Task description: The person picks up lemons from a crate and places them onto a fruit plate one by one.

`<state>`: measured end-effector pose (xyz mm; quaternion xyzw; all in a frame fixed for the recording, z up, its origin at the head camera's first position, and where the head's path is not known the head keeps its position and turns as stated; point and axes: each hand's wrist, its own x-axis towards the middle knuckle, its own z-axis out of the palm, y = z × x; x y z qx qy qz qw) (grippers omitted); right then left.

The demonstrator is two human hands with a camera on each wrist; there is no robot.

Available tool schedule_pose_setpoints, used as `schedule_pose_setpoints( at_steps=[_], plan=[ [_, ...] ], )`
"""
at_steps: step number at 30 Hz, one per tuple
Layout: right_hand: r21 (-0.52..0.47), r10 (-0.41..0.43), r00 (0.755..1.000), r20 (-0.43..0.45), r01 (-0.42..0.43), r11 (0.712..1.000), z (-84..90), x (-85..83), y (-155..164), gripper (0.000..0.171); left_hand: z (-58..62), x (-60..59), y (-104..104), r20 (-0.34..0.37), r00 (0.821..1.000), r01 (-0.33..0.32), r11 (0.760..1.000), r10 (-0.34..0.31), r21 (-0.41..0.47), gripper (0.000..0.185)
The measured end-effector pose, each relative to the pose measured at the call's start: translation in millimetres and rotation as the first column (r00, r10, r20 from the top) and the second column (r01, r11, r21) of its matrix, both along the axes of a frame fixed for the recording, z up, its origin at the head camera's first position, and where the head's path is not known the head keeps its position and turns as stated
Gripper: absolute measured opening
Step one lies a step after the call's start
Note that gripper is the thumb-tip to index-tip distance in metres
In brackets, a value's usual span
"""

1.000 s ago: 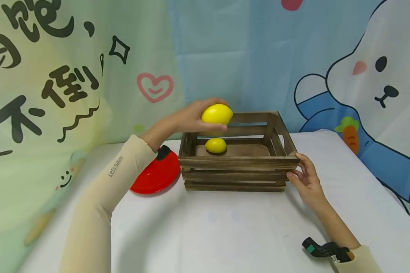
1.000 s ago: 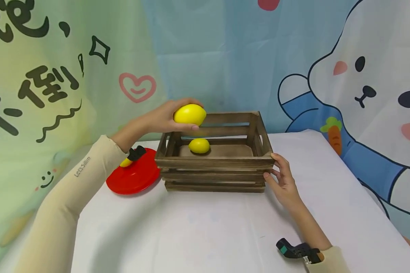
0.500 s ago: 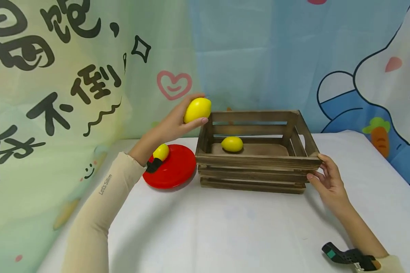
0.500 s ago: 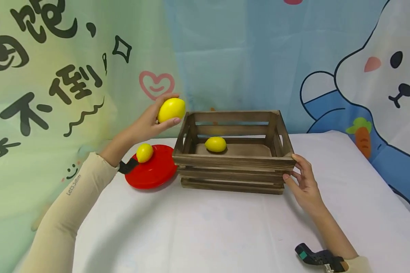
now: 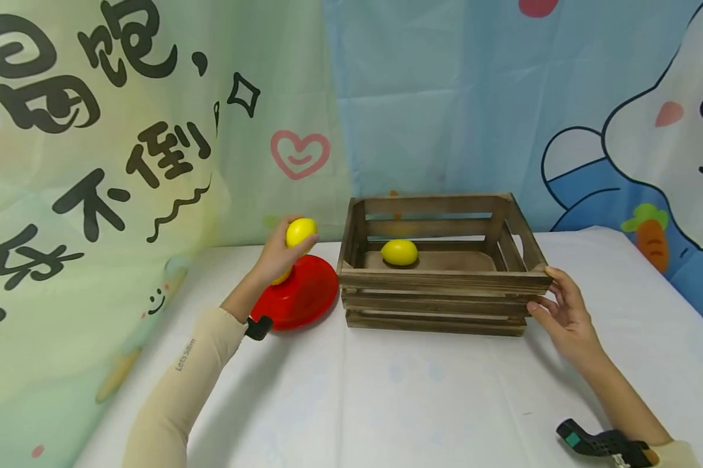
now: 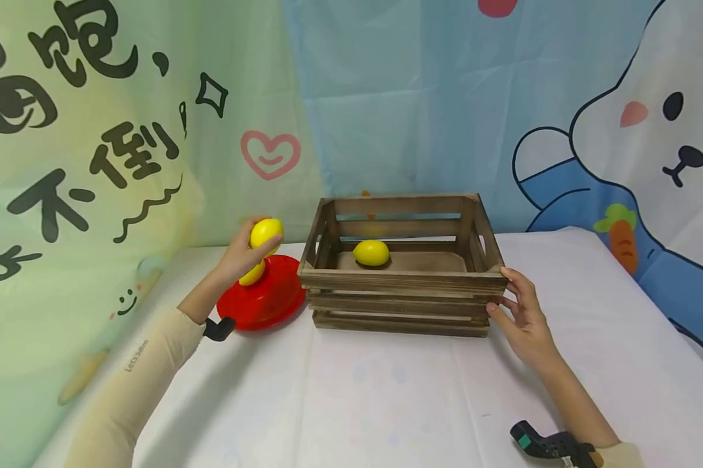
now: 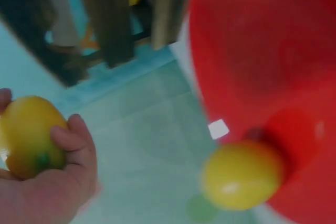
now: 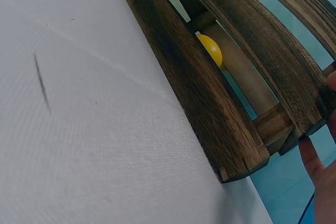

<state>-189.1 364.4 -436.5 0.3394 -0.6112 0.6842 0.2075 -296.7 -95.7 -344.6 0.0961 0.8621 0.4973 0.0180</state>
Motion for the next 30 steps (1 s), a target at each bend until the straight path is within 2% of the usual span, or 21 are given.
schedule_pose_setpoints(
  at_steps=[3, 5, 8, 12, 18, 25, 30],
  plan=[
    [-0.001, -0.002, 1.000, 0.005, 0.002, 1.000, -1.3, 0.0, 1, 0.062, -22.6, -4.4, -3, 0.122, 0.992, -0.034, 0.999, 0.034, -0.004, 0.062],
    [-0.003, 0.001, 1.000, 0.010, -0.001, 1.000, -1.4, -0.1, 2, 0.062, -35.2, -5.2, -3, 0.176, 0.984, -0.033, 0.999, 0.038, -0.033, 0.062],
    [0.007, -0.003, 1.000, 0.012, 0.003, 1.000, -0.7, 0.1, 3, 0.062, -50.0, -6.0, -4, 0.185, 0.982, -0.022, 0.992, 0.045, -0.120, 0.063],
    [0.021, -0.011, 1.000, 0.011, 0.011, 1.000, -0.4, 0.0, 2, 0.062, -62.0, -9.4, -3, 0.163, 0.985, -0.014, 0.975, 0.051, -0.222, 0.063],
    [0.028, -0.014, 1.000, 0.010, 0.014, 0.999, -0.3, 0.9, 0, 0.062, -71.6, -12.4, -3, 0.110, 0.993, -0.011, 0.958, 0.044, -0.285, 0.062],
    [0.042, -0.023, 1.000, 0.020, 0.022, 0.999, -0.6, 2.6, -1, 0.062, -82.0, -11.7, -4, 0.134, 0.989, -0.016, 0.952, 0.060, -0.304, 0.059],
    [0.049, -0.039, 0.999, 0.023, 0.038, 0.998, 0.6, 3.3, 1, 0.063, -81.8, -16.0, 0, 0.110, 0.993, -0.005, 0.944, 0.044, -0.330, 0.063]
  ],
)
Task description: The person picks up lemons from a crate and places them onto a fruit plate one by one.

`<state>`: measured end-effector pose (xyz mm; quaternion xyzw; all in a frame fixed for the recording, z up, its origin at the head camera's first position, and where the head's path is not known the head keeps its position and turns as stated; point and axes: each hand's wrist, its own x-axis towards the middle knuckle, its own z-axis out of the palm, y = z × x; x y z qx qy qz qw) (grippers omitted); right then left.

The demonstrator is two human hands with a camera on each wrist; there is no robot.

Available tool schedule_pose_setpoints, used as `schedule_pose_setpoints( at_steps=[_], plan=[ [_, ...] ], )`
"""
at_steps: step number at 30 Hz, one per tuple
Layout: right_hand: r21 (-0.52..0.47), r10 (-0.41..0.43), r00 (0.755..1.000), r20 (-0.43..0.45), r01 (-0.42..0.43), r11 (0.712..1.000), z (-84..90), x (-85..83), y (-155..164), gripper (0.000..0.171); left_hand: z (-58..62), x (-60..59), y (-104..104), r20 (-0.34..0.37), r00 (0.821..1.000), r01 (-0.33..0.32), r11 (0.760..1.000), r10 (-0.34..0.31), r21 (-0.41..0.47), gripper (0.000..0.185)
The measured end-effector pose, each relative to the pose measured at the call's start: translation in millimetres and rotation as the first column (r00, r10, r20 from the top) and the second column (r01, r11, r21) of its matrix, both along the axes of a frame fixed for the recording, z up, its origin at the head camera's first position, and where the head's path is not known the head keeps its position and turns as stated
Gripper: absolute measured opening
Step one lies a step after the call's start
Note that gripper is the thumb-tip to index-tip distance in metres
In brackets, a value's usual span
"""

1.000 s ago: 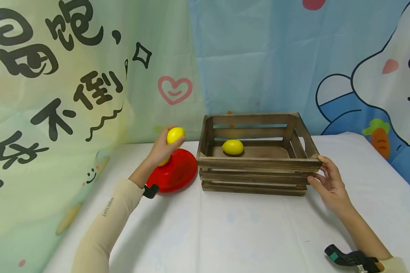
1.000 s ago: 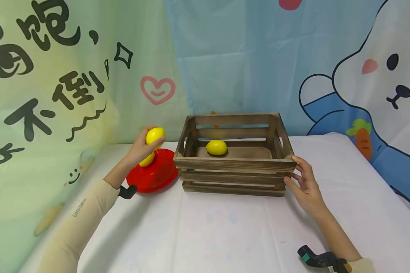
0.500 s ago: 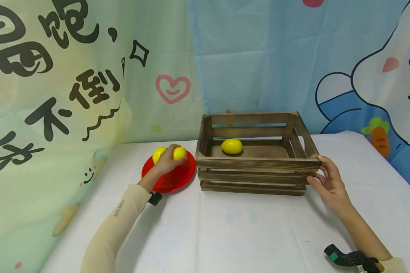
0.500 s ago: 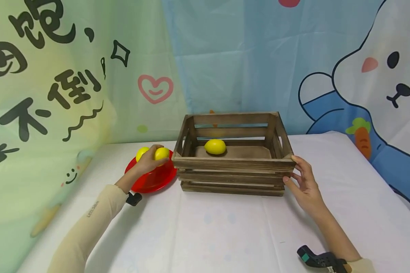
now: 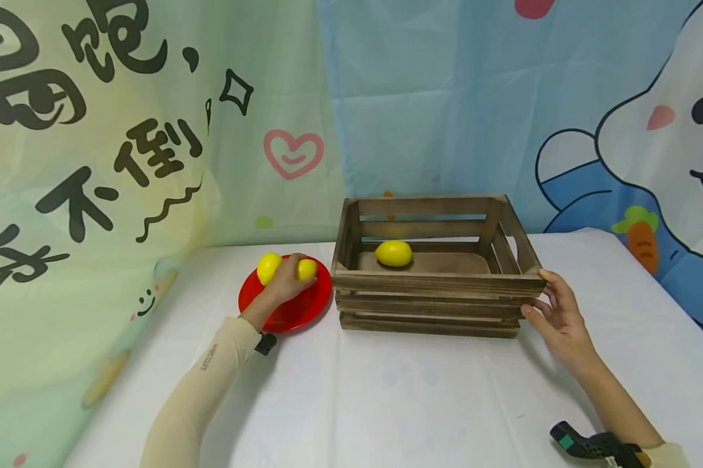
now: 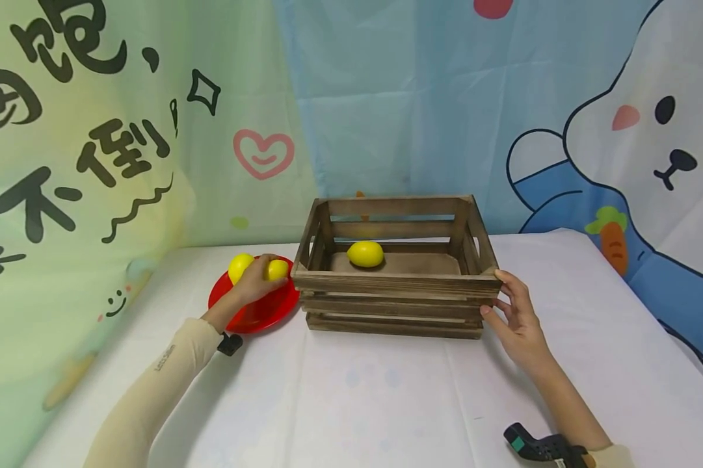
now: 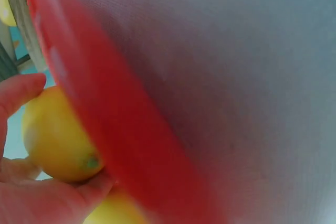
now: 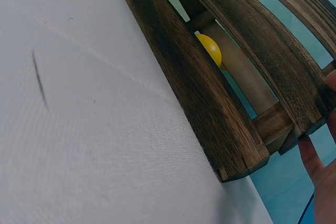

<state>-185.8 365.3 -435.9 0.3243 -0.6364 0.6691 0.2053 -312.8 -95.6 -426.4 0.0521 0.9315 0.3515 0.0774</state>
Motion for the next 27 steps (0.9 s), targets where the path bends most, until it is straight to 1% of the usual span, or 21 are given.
schedule_pose_setpoints(
  at_steps=[4, 8, 11, 13, 18, 22, 24, 27],
  plan=[
    [-0.002, -0.009, 1.000, 0.001, 0.009, 1.000, -0.5, 0.8, 1, 0.063, 3.2, -2.6, 3, -0.007, 1.000, 0.006, 1.000, -0.006, -0.011, 0.076],
    [-0.009, -0.007, 1.000, 0.003, 0.007, 1.000, -1.3, 1.1, 1, 0.063, 4.8, -4.1, 6, -0.032, 0.999, 0.005, 1.000, -0.005, 0.012, 0.085],
    [-0.007, -0.007, 1.000, -0.001, 0.007, 1.000, -1.3, 0.9, 2, 0.063, 5.5, -6.0, 6, -0.080, 0.996, 0.029, 0.999, -0.027, 0.027, 0.084],
    [-0.007, -0.003, 1.000, -0.009, 0.003, 1.000, -0.7, 0.5, 2, 0.063, 8.1, -6.5, 7, -0.111, 0.993, 0.050, 0.998, -0.046, 0.041, 0.083],
    [-0.007, 0.012, 1.000, -0.022, -0.012, 1.000, 1.3, -0.9, 3, 0.062, 21.7, -6.7, 12, -0.175, 0.982, 0.087, 0.992, -0.071, 0.086, 0.077],
    [0.006, 0.013, 1.000, -0.019, -0.012, 1.000, 1.3, -1.0, 3, 0.063, 36.2, -6.5, 15, -0.238, 0.964, 0.147, 0.984, -0.120, 0.098, 0.074],
    [0.017, 0.006, 1.000, -0.016, -0.005, 1.000, 1.0, -0.7, 3, 0.063, 45.0, -5.3, 17, -0.268, 0.950, 0.188, 0.978, -0.158, 0.091, 0.072],
    [0.018, 0.005, 1.000, -0.009, -0.005, 1.000, 0.4, -0.6, 3, 0.064, 59.9, -3.6, 20, -0.317, 0.924, 0.251, 0.964, -0.214, 0.082, 0.069]
  ],
)
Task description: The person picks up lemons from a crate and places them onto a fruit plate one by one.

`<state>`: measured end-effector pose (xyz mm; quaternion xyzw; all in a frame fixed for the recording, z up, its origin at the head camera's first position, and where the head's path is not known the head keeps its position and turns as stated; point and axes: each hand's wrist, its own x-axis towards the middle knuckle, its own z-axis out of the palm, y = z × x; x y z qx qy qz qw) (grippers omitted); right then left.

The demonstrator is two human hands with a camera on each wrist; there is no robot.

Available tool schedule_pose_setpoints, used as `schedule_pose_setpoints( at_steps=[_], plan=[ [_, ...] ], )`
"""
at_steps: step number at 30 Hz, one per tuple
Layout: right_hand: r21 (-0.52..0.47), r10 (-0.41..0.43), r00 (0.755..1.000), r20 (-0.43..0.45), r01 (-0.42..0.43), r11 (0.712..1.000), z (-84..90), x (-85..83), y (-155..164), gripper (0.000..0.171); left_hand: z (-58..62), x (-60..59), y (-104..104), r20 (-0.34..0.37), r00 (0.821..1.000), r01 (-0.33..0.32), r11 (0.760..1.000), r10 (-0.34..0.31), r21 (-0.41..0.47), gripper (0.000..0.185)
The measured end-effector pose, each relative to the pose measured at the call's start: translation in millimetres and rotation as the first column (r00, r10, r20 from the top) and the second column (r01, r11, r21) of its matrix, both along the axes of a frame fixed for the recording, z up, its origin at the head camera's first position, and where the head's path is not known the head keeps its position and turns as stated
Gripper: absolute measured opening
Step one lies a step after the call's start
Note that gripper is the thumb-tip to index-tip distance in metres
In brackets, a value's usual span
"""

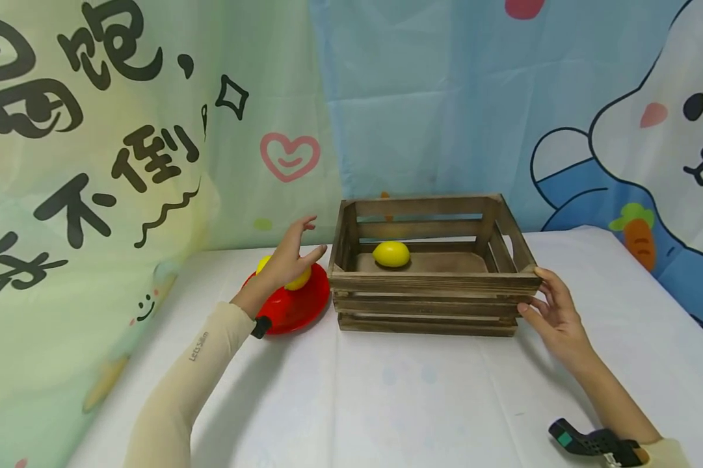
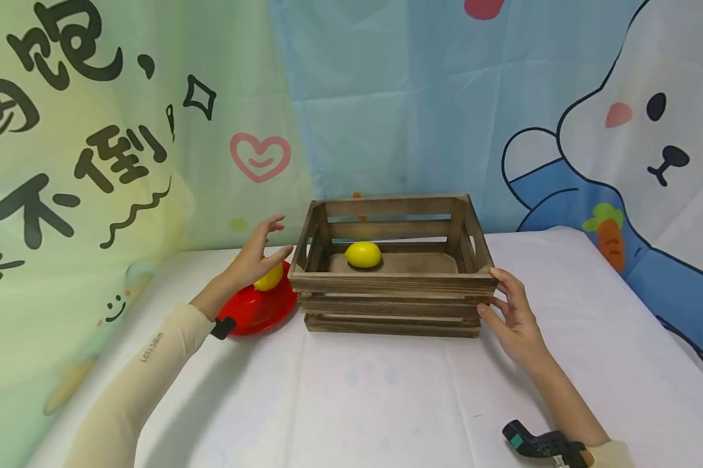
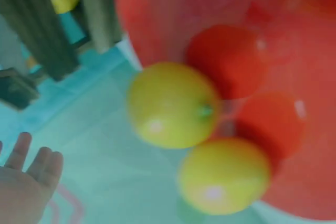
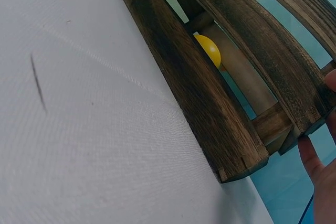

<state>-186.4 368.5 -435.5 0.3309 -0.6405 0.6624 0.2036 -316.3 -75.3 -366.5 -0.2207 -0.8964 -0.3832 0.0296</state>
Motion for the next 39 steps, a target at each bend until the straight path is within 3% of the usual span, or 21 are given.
schedule_pose_setpoints(
  at_steps=[5, 11, 20, 27, 32, 39],
  plan=[
    [-0.001, -0.008, 1.000, 0.016, 0.008, 1.000, -0.5, 1.1, 1, 0.065, 24.8, -2.6, 10, -0.099, 0.989, 0.108, 0.994, -0.106, 0.013, 0.065],
    [0.009, -0.026, 0.999, 0.025, 0.026, 1.000, 2.4, 2.6, 3, 0.062, 49.4, -13.7, 29, -0.201, 0.952, 0.240, 0.970, -0.232, 0.020, 0.060],
    [0.039, -0.040, 0.999, 0.028, 0.039, 0.999, 3.5, 3.4, 4, 0.061, 66.8, -22.6, 59, -0.146, 0.915, 0.376, 0.926, -0.377, -0.031, 0.064],
    [0.045, -0.048, 0.997, 0.052, 0.046, 0.998, 4.6, 5.3, 1, 0.067, 82.4, -26.2, 79, -0.124, 0.900, 0.415, 0.908, -0.419, -0.052, 0.060],
    [0.038, -0.049, 0.997, 0.053, 0.047, 0.998, 6.8, 7.2, 1, 0.072, 94.5, -31.7, 95, -0.178, 0.875, 0.453, 0.891, -0.451, -0.029, 0.054],
    [0.053, -0.065, 0.996, 0.054, 0.062, 0.997, 8.4, 7.7, 3, 0.067, 101.3, -37.2, 115, -0.222, 0.856, 0.481, 0.877, -0.468, 0.006, 0.051]
  ],
)
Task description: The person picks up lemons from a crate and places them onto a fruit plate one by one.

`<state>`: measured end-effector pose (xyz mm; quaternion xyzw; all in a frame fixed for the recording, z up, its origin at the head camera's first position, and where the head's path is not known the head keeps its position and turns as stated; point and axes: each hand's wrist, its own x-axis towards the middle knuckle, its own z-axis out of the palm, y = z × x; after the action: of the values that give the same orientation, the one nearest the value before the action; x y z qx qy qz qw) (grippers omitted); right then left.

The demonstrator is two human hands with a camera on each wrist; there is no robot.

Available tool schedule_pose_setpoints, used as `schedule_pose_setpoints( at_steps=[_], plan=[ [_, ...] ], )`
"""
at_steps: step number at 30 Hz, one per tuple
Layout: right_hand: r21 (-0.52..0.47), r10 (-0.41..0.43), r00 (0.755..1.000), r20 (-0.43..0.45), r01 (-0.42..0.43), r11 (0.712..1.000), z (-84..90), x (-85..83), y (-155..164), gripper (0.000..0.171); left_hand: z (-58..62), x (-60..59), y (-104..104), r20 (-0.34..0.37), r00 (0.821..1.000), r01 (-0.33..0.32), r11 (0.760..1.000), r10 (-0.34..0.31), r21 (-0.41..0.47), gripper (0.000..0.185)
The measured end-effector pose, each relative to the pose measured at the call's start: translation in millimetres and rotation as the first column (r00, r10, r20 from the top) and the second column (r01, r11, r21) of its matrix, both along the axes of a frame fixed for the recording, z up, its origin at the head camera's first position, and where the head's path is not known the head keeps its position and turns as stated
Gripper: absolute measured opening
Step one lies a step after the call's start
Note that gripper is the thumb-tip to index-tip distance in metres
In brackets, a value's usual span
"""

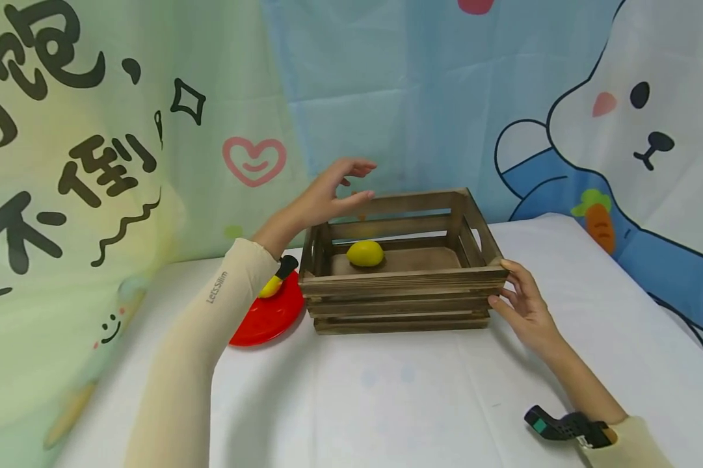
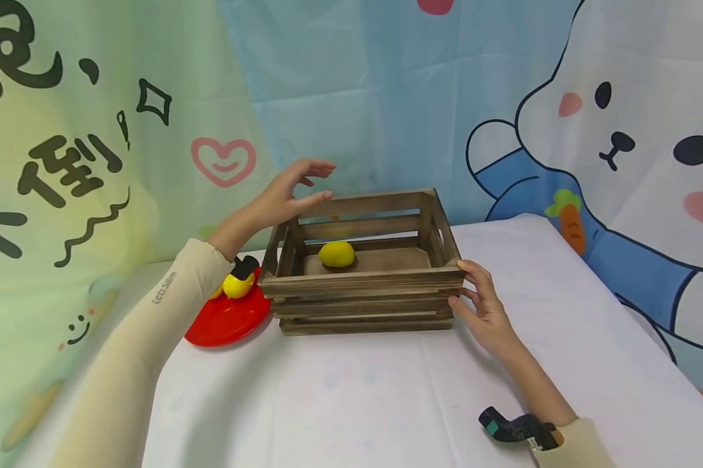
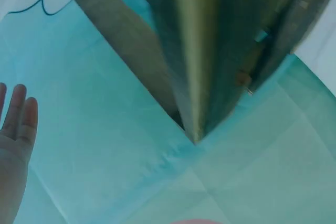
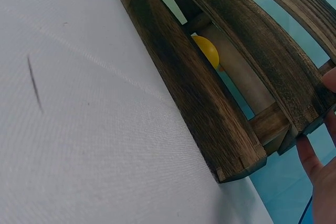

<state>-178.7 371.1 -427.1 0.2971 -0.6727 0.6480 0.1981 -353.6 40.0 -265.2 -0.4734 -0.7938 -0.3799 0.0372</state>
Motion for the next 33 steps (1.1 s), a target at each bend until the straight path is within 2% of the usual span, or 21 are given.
schedule_pose_setpoints(
  at_steps=[5, 13, 19, 26, 29, 33],
  plan=[
    [0.023, -0.028, 0.999, 0.021, 0.028, 0.999, 0.0, -1.0, 1, 0.064, 2.5, -2.2, 6, -0.007, 1.000, 0.009, 1.000, -0.009, 0.014, 0.049],
    [0.016, -0.003, 1.000, -0.014, 0.004, 1.000, 3.7, -2.2, 1, 0.069, 11.9, -6.3, 14, 0.034, 0.999, 0.007, 1.000, -0.008, 0.025, 0.045],
    [0.026, -0.011, 1.000, -0.013, 0.011, 1.000, 4.3, -1.6, 3, 0.070, 9.3, -12.0, 23, 0.054, 0.998, 0.016, 1.000, -0.017, 0.015, 0.046],
    [0.028, -0.015, 1.000, -0.010, 0.016, 0.999, 1.2, 0.4, 3, 0.072, 0.1, -17.3, 31, 0.173, 0.984, 0.038, 0.997, -0.050, 0.072, 0.047],
    [0.029, -0.013, 1.000, -0.017, 0.014, 0.999, 0.3, 1.4, 2, 0.073, -4.7, -20.6, 32, 0.223, 0.974, 0.041, 0.998, -0.048, 0.038, 0.043],
    [0.024, -0.005, 1.000, -0.029, 0.005, 1.000, -1.1, 1.6, 2, 0.074, -9.4, -24.9, 32, 0.308, 0.950, 0.072, 0.995, -0.047, -0.070, 0.037]
  ],
)
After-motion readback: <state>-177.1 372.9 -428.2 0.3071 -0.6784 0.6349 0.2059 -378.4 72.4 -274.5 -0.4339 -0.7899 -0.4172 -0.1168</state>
